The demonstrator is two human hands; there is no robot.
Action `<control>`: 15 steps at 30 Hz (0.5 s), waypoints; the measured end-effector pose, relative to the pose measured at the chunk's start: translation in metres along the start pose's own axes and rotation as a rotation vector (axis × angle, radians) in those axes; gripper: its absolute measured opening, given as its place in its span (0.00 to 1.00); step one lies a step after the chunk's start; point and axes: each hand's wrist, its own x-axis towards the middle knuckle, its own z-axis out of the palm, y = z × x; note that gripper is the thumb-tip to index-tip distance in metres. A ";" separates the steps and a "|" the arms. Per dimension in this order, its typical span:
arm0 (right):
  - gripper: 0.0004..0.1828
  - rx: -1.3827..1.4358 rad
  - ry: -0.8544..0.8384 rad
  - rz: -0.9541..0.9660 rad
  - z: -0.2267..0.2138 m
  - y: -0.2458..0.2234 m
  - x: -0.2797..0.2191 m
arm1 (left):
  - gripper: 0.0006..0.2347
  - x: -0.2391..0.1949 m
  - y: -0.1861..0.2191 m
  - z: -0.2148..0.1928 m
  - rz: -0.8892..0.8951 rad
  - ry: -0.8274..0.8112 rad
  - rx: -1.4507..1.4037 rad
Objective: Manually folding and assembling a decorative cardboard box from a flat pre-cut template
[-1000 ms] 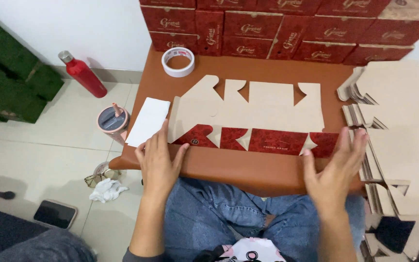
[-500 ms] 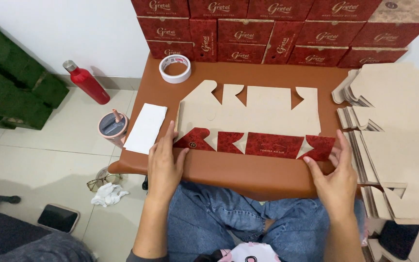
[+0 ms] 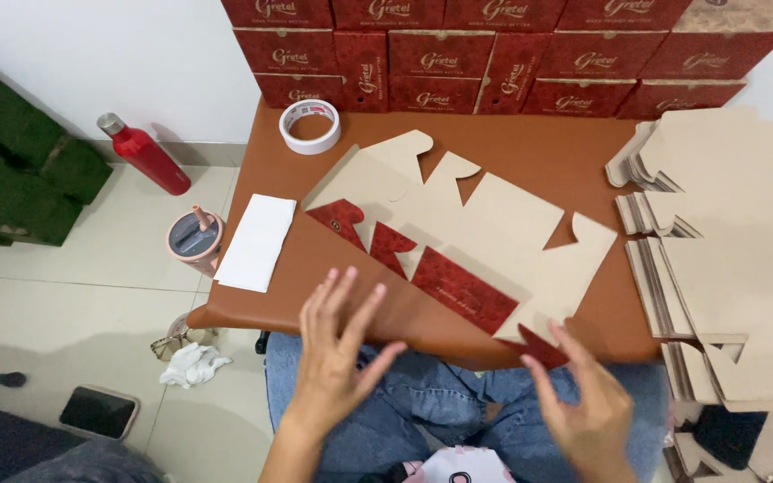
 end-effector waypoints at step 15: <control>0.27 -0.235 -0.223 0.098 -0.034 0.024 0.061 | 0.14 -0.011 0.076 -0.014 0.372 -0.384 -0.301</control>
